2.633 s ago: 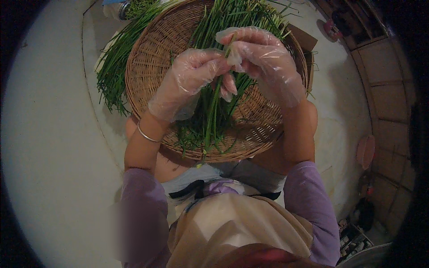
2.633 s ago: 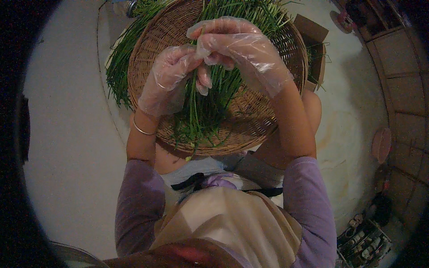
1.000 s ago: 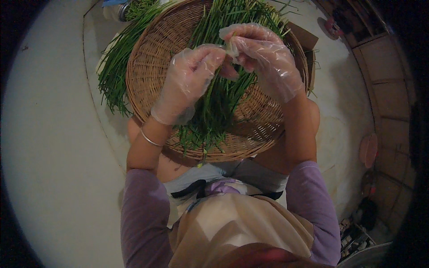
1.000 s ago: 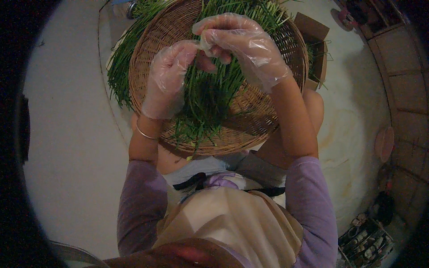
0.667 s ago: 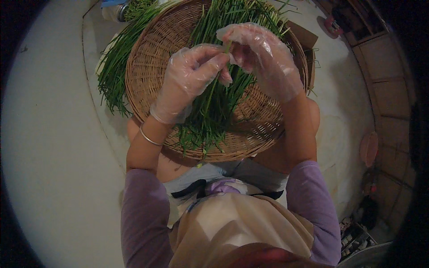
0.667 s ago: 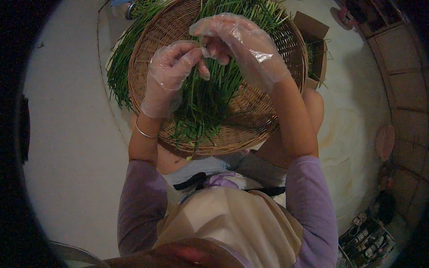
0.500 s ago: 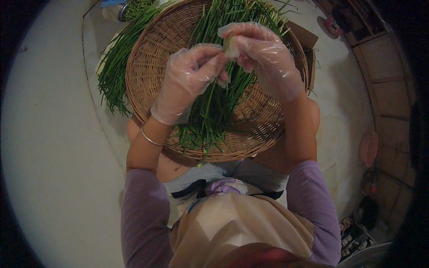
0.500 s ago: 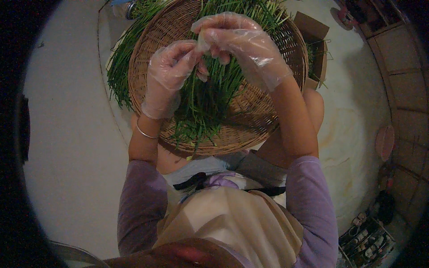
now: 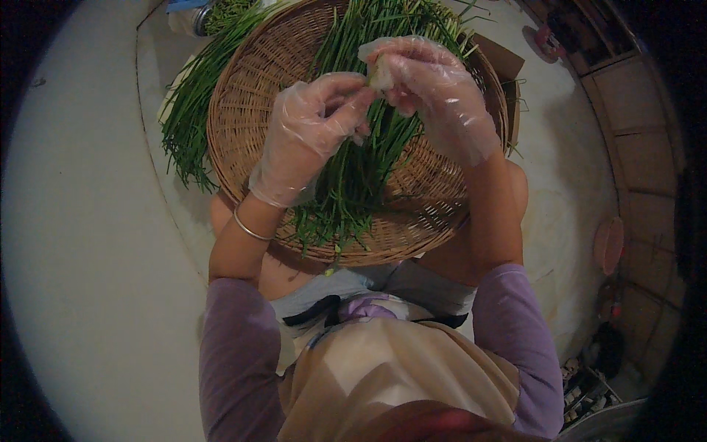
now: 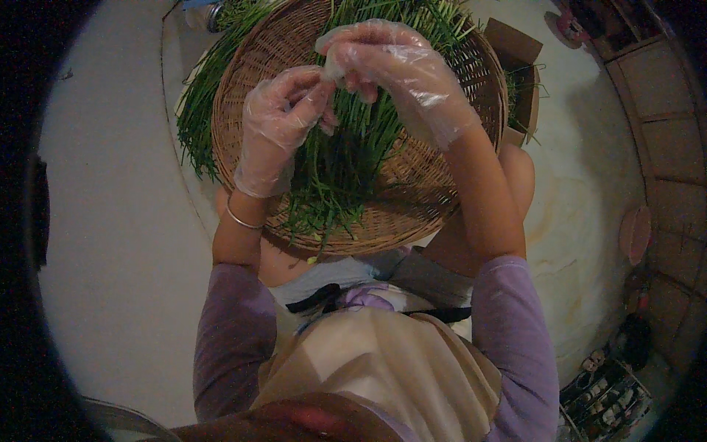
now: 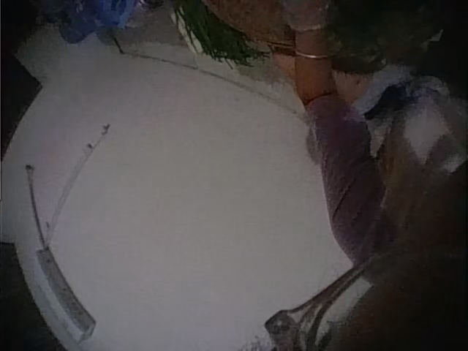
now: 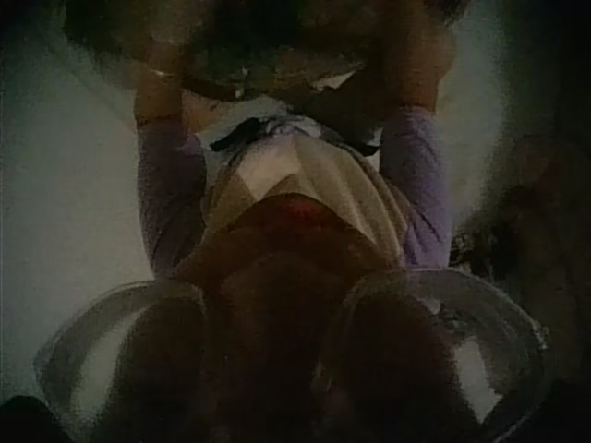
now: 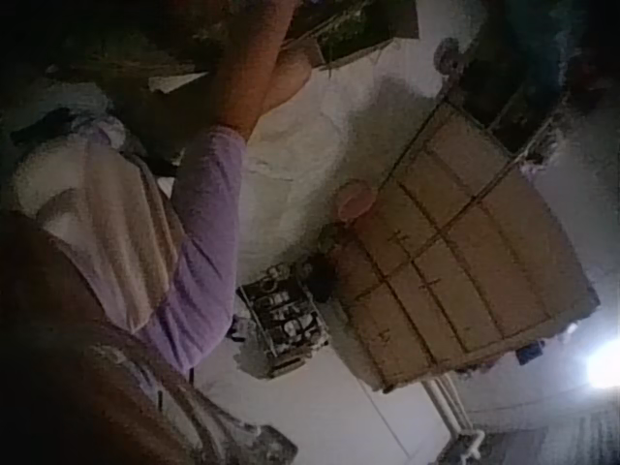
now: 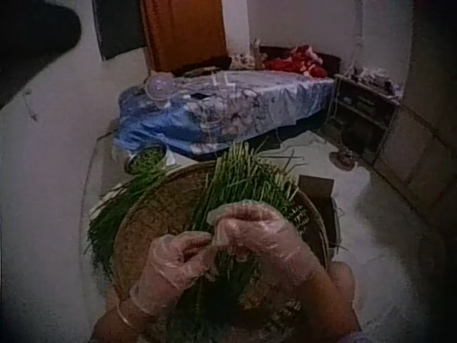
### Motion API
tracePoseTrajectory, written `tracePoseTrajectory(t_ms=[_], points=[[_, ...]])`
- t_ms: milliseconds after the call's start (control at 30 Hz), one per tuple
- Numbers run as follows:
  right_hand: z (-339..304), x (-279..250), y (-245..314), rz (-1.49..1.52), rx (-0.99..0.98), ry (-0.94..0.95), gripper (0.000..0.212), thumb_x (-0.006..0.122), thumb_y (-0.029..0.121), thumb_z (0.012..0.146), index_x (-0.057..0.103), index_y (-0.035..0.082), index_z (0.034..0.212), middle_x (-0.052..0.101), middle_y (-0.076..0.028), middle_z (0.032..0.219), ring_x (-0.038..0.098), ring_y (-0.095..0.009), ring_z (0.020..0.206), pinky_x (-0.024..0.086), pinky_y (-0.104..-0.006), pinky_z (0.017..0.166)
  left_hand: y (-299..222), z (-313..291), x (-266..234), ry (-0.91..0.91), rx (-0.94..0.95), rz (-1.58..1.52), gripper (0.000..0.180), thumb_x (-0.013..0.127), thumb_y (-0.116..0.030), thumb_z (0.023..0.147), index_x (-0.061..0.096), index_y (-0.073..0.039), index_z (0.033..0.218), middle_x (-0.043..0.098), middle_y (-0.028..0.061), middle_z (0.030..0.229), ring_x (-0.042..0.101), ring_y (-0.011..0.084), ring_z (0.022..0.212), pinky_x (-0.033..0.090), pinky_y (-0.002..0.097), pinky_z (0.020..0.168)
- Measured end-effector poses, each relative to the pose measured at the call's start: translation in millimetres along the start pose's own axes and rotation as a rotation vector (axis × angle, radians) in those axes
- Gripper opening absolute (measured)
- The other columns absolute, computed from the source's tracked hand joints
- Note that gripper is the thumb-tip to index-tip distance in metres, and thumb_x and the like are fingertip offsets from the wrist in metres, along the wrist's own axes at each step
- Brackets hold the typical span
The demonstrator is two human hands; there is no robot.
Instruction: The person cleans green stalks by hand while wearing plastic gloves, peeling away the outer skin from the bulb end and placing them in a wicker basket.
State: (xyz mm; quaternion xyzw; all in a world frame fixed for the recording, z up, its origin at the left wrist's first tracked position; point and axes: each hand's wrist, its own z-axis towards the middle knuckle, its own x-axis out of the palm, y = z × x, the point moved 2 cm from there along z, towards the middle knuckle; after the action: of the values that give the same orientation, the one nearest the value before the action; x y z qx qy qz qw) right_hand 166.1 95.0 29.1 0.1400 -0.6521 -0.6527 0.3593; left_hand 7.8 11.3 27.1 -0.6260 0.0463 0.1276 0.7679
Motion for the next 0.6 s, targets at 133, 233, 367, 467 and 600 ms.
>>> tracePoseTrajectory(t_ms=[133, 233, 367, 467, 600], points=[[-0.2, 1.4, -2.2, 0.05, 0.03, 0.004, 0.028, 0.067, 0.023, 0.089, 0.068, 0.002, 0.109, 0.066, 0.0, 0.087, 0.055, -0.006, 0.073, 0.042, -0.0208, 0.061, -1.3, -1.0, -1.2, -0.037, 0.089, 0.151, 0.021, 0.068, -0.017, 0.091, 0.066, 0.003, 0.097, 0.067, 0.0108, 0.067, 0.064, 0.0137, 0.057, 0.05, 0.0264, 0.055], [0.2, 1.1, -1.9, 0.053, 0.04, 0.022, 0.029, 0.068, 0.023, 0.089, 0.067, 0.002, 0.11, 0.066, 0.0, 0.089, 0.056, -0.006, 0.073, 0.042, -0.0207, 0.062, -6.6, -2.0, -1.9, -0.042, 0.073, 0.21, 0.021, 0.068, -0.018, 0.09, 0.066, 0.002, 0.096, 0.067, 0.0119, 0.067, 0.064, 0.0163, 0.056, 0.049, 0.0276, 0.054], [0.2, 1.8, -4.5, 0.061, 0.029, 0.012, 0.032, 0.067, 0.026, 0.09, 0.067, 0.001, 0.11, 0.065, 0.001, 0.088, 0.055, -0.006, 0.073, 0.041, -0.0207, 0.062, -3.8, -1.2, -1.2, -0.056, 0.108, 0.222, 0.021, 0.068, -0.019, 0.09, 0.067, 0.001, 0.096, 0.066, 0.0123, 0.068, 0.064, 0.0173, 0.056, 0.049, 0.0286, 0.054], [0.1, 4.4, -2.3, 0.083, 0.046, -0.039, 0.029, 0.067, 0.028, 0.09, 0.068, 0.004, 0.108, 0.062, 0.004, 0.083, 0.052, -0.003, 0.069, 0.038, -0.0171, 0.058, -2.9, -1.6, -0.8, -0.059, 0.08, 0.213, 0.02, 0.069, -0.019, 0.09, 0.067, 0.001, 0.096, 0.067, 0.0129, 0.069, 0.065, 0.0177, 0.058, 0.049, 0.0291, 0.055], [-2.6, 8.7, -1.1, 0.076, 0.039, -0.04, 0.032, 0.064, 0.03, 0.092, 0.066, 0.004, 0.109, 0.058, 0.003, 0.083, 0.049, -0.004, 0.07, 0.036, -0.018, 0.059, -3.7, -1.5, -0.8, -0.057, 0.11, 0.23, 0.02, 0.069, -0.018, 0.089, 0.067, 0.0, 0.096, 0.067, 0.0134, 0.07, 0.065, 0.0181, 0.058, 0.05, 0.0293, 0.055]])
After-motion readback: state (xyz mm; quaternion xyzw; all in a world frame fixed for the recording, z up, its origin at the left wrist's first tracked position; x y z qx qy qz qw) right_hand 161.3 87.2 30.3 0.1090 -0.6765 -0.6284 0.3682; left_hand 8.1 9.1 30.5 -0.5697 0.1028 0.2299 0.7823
